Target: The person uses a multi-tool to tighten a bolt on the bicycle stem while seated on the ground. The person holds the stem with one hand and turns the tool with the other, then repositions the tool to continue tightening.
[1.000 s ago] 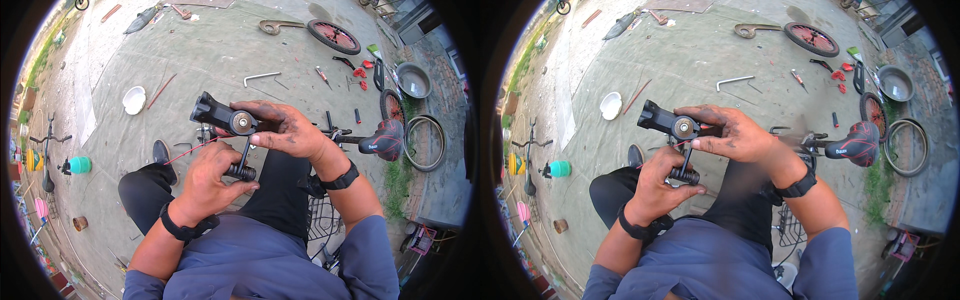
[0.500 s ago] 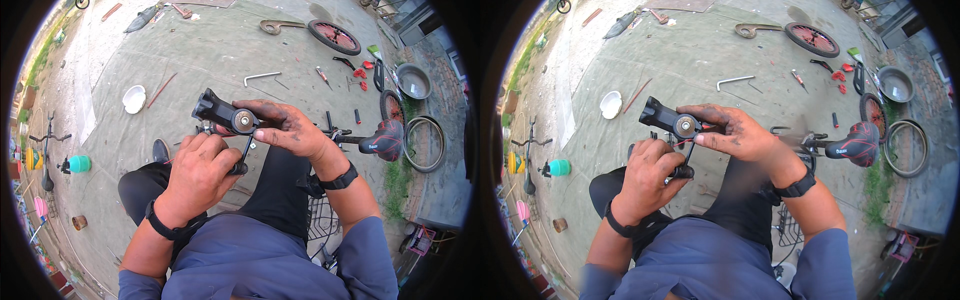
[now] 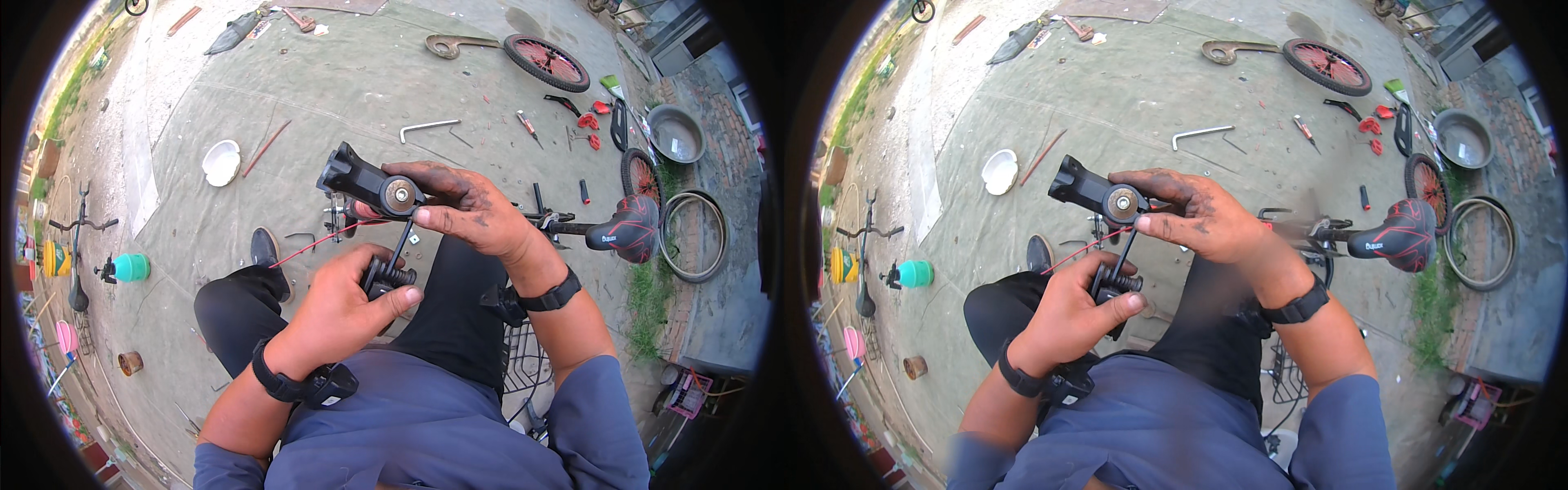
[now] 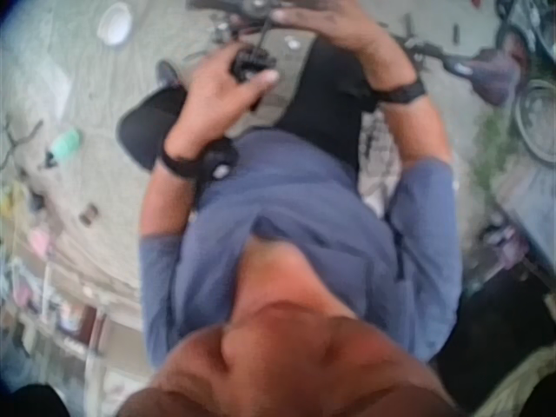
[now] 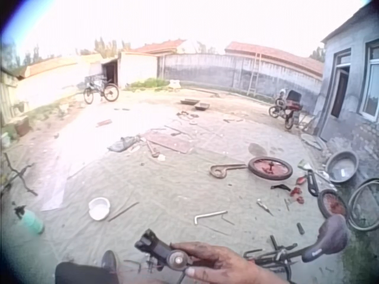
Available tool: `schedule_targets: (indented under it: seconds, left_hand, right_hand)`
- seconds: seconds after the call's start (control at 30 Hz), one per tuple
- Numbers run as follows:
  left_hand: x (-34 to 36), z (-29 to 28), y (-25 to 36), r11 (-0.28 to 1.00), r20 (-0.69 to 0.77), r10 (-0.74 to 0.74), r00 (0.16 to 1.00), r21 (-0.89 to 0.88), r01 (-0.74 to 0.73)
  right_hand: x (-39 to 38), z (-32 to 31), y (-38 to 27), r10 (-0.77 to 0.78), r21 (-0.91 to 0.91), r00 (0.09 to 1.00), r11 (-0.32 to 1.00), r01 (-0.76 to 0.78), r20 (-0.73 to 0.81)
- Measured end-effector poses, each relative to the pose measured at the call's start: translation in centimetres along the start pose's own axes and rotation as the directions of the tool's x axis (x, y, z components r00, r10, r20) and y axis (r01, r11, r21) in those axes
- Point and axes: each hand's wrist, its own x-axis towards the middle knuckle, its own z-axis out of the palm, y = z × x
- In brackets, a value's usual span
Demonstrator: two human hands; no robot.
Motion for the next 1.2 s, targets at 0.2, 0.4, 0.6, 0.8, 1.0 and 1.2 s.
schedule_targets:
  seconds: [0.2, 0.4, 0.6, 0.8, 1.0, 1.2]
  left_hand:
    - [0.0, -0.6, 1.6, 0.789, 0.257, -0.292, 0.921, -0.481, 0.384]
    - [-0.2, -0.1, 1.3, 0.618, 0.341, -0.249, 0.906, -0.664, 0.42]
    - [-0.3, -0.3, 2.5, 0.762, 0.295, -0.292, 0.91, -0.502, 0.408]
    - [-1.0, -0.6, 2.3, 0.571, 0.295, -0.299, 0.907, -0.706, 0.418]
    - [-0.9, -1.9, 2.2, 0.588, 0.311, -0.368, 0.876, -0.652, 0.479]
    - [-0.3, -3.4, 3.0, 0.898, 0.262, -0.286, 0.922, -0.262, 0.353]
  right_hand:
    - [0.0, -0.1, -0.1, 0.014, 0.01, 1.0, 1.0, -0.014, 0.002]
    - [0.0, 0.2, 0.3, 0.007, 0.035, 1.0, 0.999, -0.006, -0.018]
    - [-0.2, 0.4, 0.5, 0.009, 0.08, 0.999, 0.997, -0.007, -0.035]
    - [-0.4, 0.6, 1.1, -0.002, 0.086, 0.998, 0.996, 0.007, -0.059]
    - [-0.4, 0.8, 1.2, 0.002, 0.089, 0.997, 0.996, 0.004, -0.072]
    - [-0.2, 1.0, 1.0, 0.01, 0.088, 0.997, 0.996, -0.004, -0.072]
